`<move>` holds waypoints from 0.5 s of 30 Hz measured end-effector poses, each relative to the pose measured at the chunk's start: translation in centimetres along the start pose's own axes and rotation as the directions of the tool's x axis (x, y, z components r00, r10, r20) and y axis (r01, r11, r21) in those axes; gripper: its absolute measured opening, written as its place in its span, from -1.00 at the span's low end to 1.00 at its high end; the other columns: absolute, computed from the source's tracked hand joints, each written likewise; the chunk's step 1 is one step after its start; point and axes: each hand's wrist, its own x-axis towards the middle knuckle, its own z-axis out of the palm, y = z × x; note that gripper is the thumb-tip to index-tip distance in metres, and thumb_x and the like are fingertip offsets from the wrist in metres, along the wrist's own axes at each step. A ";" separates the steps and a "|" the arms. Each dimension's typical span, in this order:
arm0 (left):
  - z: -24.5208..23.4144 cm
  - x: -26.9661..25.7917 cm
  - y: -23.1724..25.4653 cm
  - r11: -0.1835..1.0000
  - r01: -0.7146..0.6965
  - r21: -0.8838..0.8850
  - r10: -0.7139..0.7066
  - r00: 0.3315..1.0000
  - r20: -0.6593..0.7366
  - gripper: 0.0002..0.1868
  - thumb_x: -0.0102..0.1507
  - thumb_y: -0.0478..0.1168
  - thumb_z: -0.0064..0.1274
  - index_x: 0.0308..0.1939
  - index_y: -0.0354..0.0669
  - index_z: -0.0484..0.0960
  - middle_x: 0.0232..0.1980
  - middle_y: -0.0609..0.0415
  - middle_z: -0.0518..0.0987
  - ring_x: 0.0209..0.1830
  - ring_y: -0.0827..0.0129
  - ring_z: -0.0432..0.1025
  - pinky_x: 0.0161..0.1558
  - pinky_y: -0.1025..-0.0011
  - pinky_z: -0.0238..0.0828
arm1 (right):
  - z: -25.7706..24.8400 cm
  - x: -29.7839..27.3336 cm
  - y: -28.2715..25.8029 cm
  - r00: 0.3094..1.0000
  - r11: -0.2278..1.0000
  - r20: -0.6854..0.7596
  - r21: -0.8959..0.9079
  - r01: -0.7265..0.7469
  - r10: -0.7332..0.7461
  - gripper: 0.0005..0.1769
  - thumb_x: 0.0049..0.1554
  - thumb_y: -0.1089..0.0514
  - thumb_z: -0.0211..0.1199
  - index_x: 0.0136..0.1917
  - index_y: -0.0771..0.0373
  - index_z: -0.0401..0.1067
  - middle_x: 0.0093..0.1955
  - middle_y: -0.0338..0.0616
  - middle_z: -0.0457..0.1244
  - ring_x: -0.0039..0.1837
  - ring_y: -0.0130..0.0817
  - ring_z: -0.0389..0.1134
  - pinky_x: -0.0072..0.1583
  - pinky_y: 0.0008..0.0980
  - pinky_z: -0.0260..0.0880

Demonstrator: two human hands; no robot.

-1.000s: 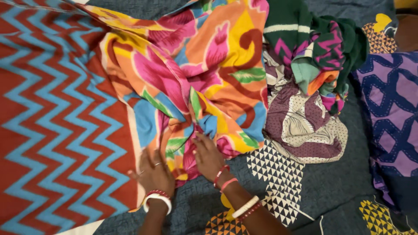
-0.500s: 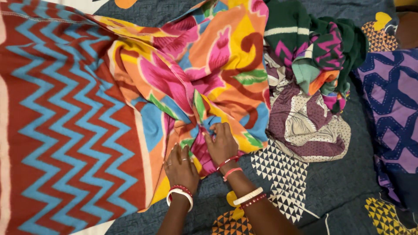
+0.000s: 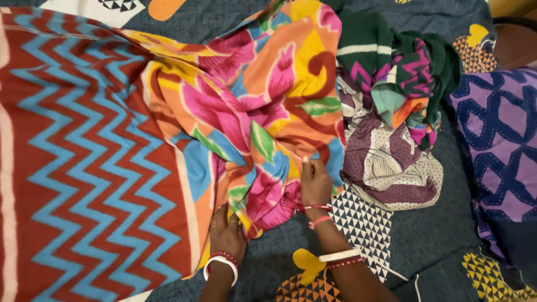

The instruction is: The person folds a large colorful patterned cloth on a bed. They smooth the fabric, fold it in half, and then fold it again into a smaller rectangle, adjusting the edges to align them neatly.

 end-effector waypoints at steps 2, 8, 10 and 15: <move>0.3 0.1 -0.1 0.999 -0.021 0.027 0.021 1.000 -0.005 -0.66 0.14 -0.33 0.03 -0.01 -0.36 0.63 0.41 -0.33 0.33 0.41 -0.21 0.21 0.40 0.03 0.12 | -0.6 0.1 0.3 0.999 0.996 0.040 -0.084 -0.010 0.013 -0.69 0.22 -0.08 0.20 0.02 0.18 0.50 0.04 0.01 0.40 0.06 -0.06 0.44 0.07 -0.15 0.41; -1.1 0.4 0.6 0.994 -0.052 0.101 0.039 0.991 0.125 -0.53 0.10 -0.24 0.14 0.09 -0.36 0.60 0.48 -0.35 0.19 0.49 -0.24 0.08 0.46 0.00 0.04 | -1.2 -0.5 2.5 0.831 0.749 0.262 -0.360 0.556 -0.491 -0.31 -0.04 -0.19 0.38 0.22 0.27 0.42 0.23 0.09 0.31 0.36 0.21 0.22 0.28 0.23 0.10; -1.9 0.7 1.9 0.990 -0.011 0.139 -0.016 0.981 0.195 -0.40 0.09 -0.10 0.21 0.16 -0.34 0.57 0.54 -0.33 0.11 0.53 -0.21 0.00 0.48 -0.05 -0.03 | -1.5 -1.6 4.3 0.843 0.787 0.410 -0.361 0.500 -0.348 -0.14 -0.07 -0.23 0.43 0.36 0.26 0.35 0.31 0.14 0.26 0.37 0.19 0.23 0.34 0.48 -0.08; -3.5 1.0 5.1 0.933 0.151 0.328 -0.299 0.832 0.467 0.05 0.01 0.26 0.37 0.42 -0.22 0.35 0.67 -0.17 -0.18 0.64 -0.03 -0.30 0.50 -0.18 -0.29 | -2.4 -2.4 7.3 0.876 0.876 0.453 -0.340 0.341 -0.166 -0.45 0.05 -0.07 0.30 0.27 0.17 0.44 0.21 0.00 0.36 0.23 0.00 0.37 0.37 0.23 0.05</move>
